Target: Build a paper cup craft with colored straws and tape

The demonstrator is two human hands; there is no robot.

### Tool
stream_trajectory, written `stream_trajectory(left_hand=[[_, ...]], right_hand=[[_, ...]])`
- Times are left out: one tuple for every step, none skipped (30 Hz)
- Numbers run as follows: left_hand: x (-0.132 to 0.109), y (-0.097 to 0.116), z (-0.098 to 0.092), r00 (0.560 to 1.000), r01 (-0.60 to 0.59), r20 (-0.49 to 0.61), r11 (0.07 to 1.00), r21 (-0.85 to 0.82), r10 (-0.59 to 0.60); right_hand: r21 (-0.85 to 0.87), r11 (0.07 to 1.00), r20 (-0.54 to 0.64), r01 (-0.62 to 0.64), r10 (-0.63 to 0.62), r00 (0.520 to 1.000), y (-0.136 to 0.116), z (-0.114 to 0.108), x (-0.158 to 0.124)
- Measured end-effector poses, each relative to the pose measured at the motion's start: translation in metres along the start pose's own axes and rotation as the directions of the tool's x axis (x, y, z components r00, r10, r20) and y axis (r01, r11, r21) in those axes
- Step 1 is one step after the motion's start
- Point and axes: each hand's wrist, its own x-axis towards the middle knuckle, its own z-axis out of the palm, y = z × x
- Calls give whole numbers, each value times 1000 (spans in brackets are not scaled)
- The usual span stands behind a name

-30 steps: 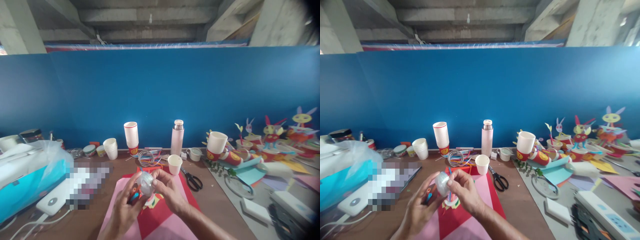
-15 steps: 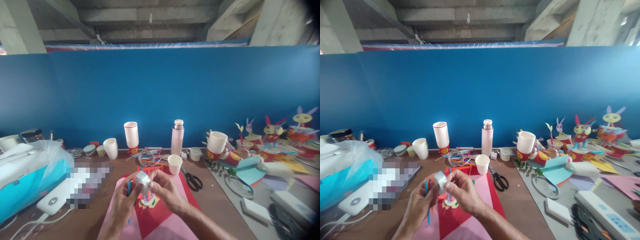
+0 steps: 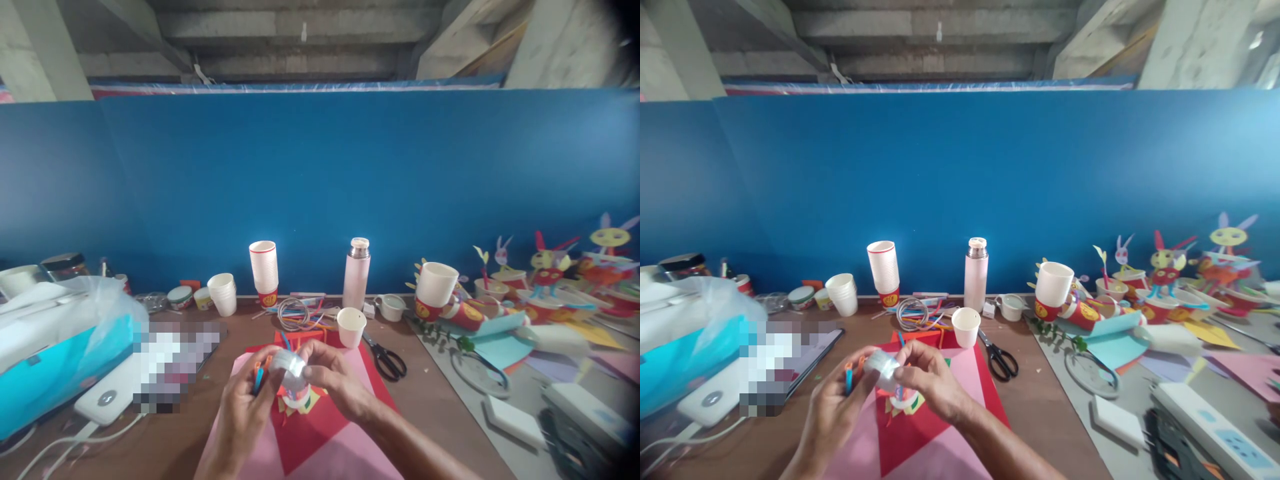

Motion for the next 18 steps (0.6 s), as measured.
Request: stream_trajectory(left_hand=[[0, -2, 0, 1000, -8, 22, 1000, 2, 8], [-1, -3, 1, 999, -16, 33, 1000, 1, 16], [-1, -4, 1, 999, -27, 31, 1000, 4, 27], [-2, -4, 1, 999, -34, 33, 999, 9, 33], [-2, -2, 2, 999, -32, 39, 999, 16, 32], [-3, 0, 2, 999, -24, 48, 999, 21, 23], [-3, 3, 2, 998, -14, 55, 1000, 23, 13], [-3, 6, 2, 998, -2, 63, 1000, 19, 1], [-4, 10, 3, 998, 10, 66, 1000, 8, -11], [-4, 13, 3, 998, 21, 60, 1000, -9, -21], [-4, 16, 3, 998, 37, 60, 999, -34, -35], [-4, 19, 3, 997, 58, 57, 997, -60, -55], [-3, 21, 4, 995, 82, 58, 993, -84, -77], [-2, 22, 4, 993, 106, 62, 988, -109, -100], [-1, 22, 5, 991, 128, 65, 982, -136, -121], [-1, 22, 5, 987, 155, 79, 974, -166, -143], [0, 22, 6, 981, 187, 96, 961, -203, -171], [1, 21, 7, 972, 228, 106, 940, -253, -208]], right_hand=[[2, 1000, -9, -1, 1, 1000, 1, 0, 0], [2, 1000, -21, -4, 4, 1000, 1, 0, 0], [1, 1000, -34, -11, 11, 999, 2, -1, 0], [-1, 1000, -47, -20, 20, 999, 2, -1, 0], [-3, 1000, -60, -28, 27, 998, 2, 0, 1], [-6, 999, -72, -32, 32, 997, 2, 0, 1], [-9, 999, -83, -34, 33, 996, 2, 0, 1], [-12, 999, -92, -34, 33, 995, 3, 0, 2], [-18, 999, -101, -34, 32, 994, 3, 1, 2], [-27, 999, -110, -34, 31, 993, 3, 1, 2], [-38, 999, -116, -36, 32, 993, 3, 1, 2], [-51, 998, -120, -39, 33, 992, 4, 1, 2], [-60, 997, -122, -42, 34, 992, 4, 1, 2], [-64, 997, -123, -42, 34, 992, 4, 1, 2], [-59, 997, -122, -40, 32, 992, 3, 1, 2], [-50, 998, -115, -38, 32, 993, 3, 1, 2], [-38, 999, -100, -37, 33, 994, 2, 0, 2], [-28, 999, -80, -37, 34, 996, 2, 0, 2]])
